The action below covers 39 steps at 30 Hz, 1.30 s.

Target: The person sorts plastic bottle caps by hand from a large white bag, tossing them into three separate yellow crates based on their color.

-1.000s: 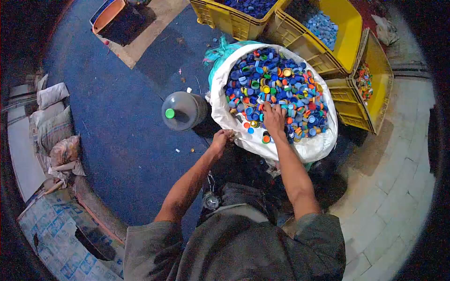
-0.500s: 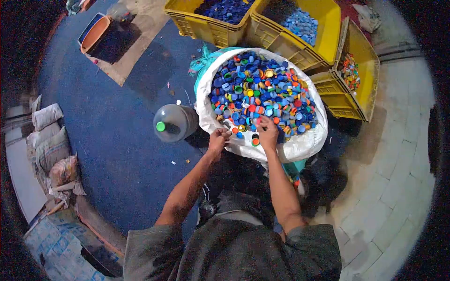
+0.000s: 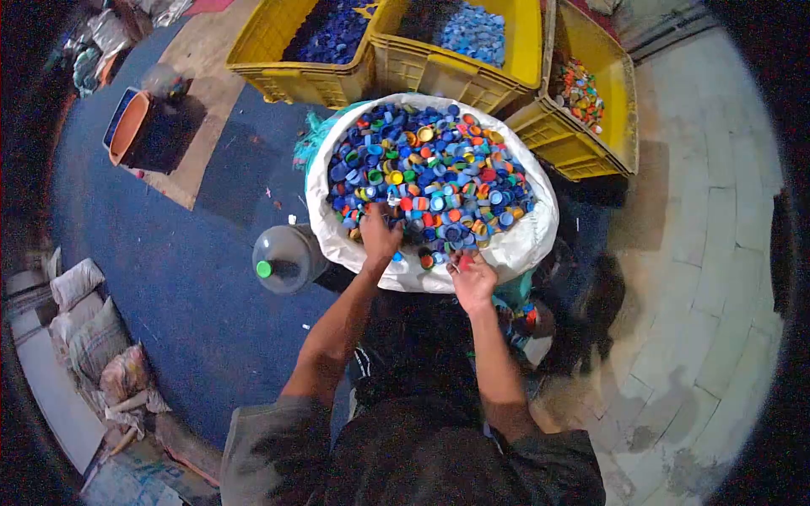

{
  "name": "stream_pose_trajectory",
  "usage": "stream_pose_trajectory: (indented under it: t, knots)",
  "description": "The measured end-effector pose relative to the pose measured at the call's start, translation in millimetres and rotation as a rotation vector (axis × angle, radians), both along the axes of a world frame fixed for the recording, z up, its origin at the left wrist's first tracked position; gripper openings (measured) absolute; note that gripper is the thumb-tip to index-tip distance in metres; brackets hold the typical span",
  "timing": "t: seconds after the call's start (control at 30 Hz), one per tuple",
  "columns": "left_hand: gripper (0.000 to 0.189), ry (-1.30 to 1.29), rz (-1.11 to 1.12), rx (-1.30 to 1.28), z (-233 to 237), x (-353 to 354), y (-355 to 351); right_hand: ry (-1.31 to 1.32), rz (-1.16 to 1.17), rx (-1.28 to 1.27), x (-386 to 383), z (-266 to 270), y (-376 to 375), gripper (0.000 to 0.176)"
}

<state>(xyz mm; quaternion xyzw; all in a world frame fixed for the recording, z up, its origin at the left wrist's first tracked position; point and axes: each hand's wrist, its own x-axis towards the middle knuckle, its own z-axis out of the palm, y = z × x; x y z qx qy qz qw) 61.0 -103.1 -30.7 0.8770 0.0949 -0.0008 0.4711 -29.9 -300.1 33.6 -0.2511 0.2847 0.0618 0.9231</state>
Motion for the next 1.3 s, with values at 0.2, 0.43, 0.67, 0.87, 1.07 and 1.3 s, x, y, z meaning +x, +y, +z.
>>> stream_pose_trajectory:
  t: [0.2,0.43,0.67,0.87,1.07,1.3]
  knots:
    - [0.049,-0.050,-0.116,0.283,18.8,14.7,-12.8,0.057,-0.043,-0.037,-30.4,-2.9,-7.7,0.021]
    - [0.053,-0.123,-0.258,0.525,18.8,25.5,-19.8,0.076,0.014,-0.100,-46.3,-3.7,-7.2,0.021]
    - [0.048,-0.068,-0.259,0.503,0.6,30.4,-22.2,0.077,0.021,-0.121,-45.1,-3.7,-3.9,0.020]
    - [0.042,-0.109,-0.187,0.309,3.5,27.2,-13.7,0.076,0.049,-0.157,-37.8,-3.9,-2.5,0.019]
    - [0.022,0.235,0.156,-0.736,5.4,-5.3,12.3,0.151,0.064,-0.268,-13.5,0.8,1.6,0.011]
    - [0.014,0.606,0.656,-1.319,45.8,-87.5,73.2,-0.100,0.193,-1.224,36.7,-73.7,10.7,0.016]
